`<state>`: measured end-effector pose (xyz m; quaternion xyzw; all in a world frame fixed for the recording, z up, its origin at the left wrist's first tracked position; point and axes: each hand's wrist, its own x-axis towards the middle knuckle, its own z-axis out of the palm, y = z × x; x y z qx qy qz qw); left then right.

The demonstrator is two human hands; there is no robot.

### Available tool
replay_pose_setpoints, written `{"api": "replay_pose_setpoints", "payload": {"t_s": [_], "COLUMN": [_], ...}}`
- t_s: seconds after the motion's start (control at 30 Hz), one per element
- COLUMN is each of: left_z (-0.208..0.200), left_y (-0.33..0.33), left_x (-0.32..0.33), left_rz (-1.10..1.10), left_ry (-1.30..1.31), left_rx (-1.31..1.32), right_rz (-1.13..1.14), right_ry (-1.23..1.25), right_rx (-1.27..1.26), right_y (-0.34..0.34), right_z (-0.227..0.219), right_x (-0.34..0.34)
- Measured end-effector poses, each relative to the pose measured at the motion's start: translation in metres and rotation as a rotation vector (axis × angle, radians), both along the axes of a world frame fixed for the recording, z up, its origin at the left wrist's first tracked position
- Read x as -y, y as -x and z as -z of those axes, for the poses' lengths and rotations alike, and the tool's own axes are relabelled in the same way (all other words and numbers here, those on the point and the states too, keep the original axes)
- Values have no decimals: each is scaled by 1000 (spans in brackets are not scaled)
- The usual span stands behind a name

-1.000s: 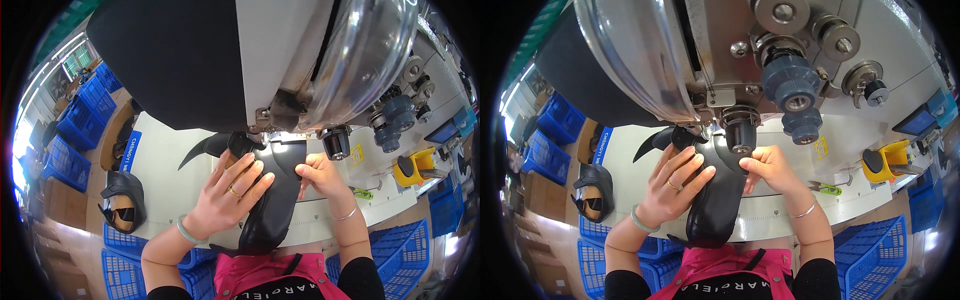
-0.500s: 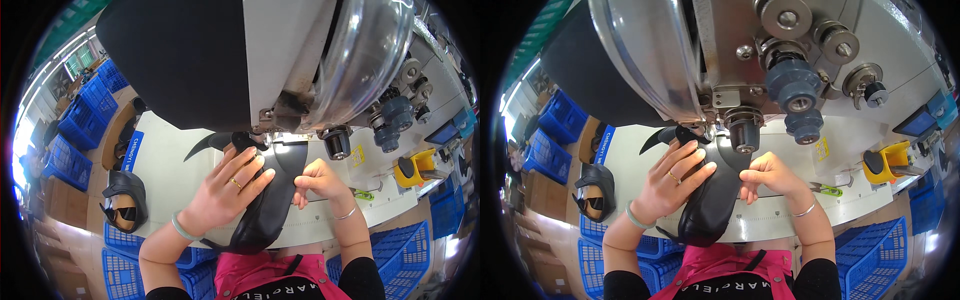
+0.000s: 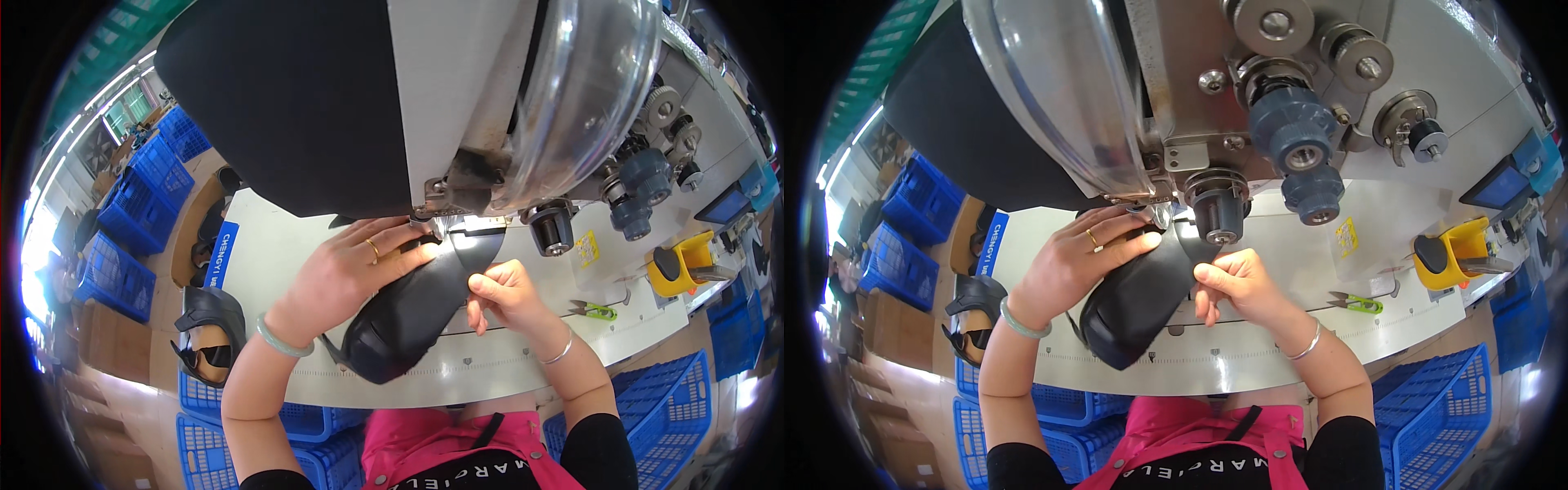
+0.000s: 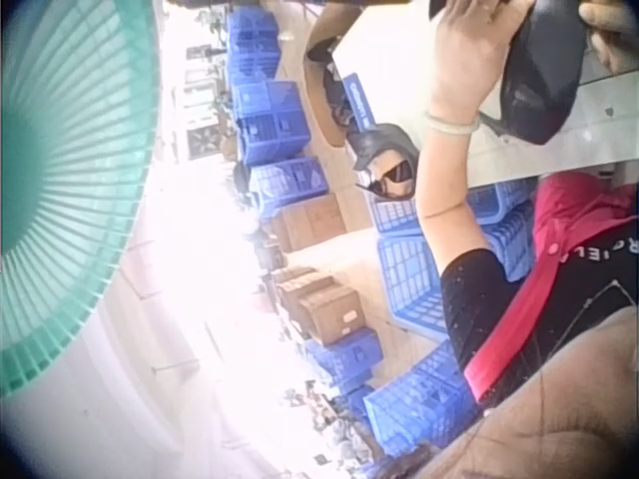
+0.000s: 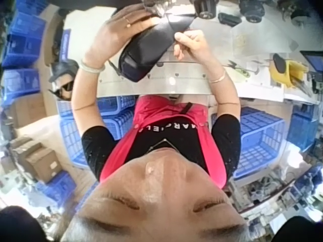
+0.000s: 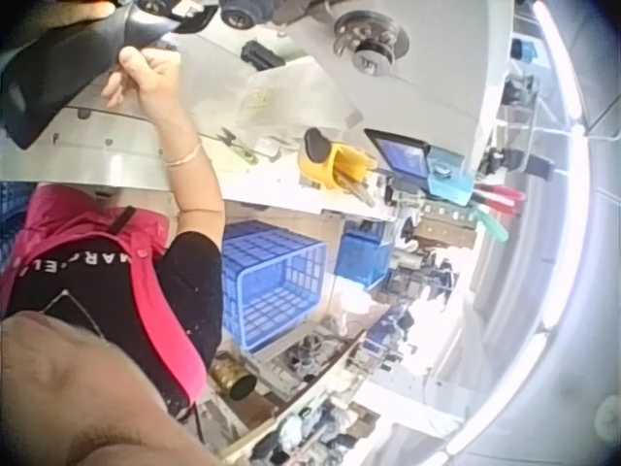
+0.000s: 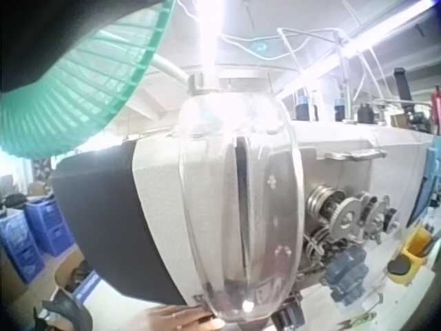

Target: Stitching black leather shoe upper components using an industrial sewing machine.

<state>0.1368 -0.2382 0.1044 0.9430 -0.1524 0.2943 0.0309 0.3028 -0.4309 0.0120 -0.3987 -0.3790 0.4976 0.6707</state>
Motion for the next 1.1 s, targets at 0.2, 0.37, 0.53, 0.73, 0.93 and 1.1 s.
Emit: {"api": "replay_pose_setpoints", "payload": {"t_s": [0.2, 0.37, 0.53, 0.73, 0.93, 1.1], "left_z": [-4, 45, 47, 46, 42, 37], "left_y": [20, 4, -2, 0, -4, -9], "left_x": [30, 63, 60, 61, 50, 32], "left_rz": [-122, -282, -211, -208, -170, -99], "left_ry": [11, 30, 114, 27, -19, -20], "left_rx": [-56, 196, 364, 372, 369, 354], "right_rz": [156, 313, 1190, 1084, 1100, 1180], "right_ry": [-22, 23, -481, -492, -481, -464], "right_rx": [-10, 120, 1531, 1696, 1726, 1779], "right_y": [26, 31, 2, 13, 15, 17], "right_z": [1, -14, -13, -16, -15, -17], "right_x": [-11, -9, -5, -6, -8, -13]}}
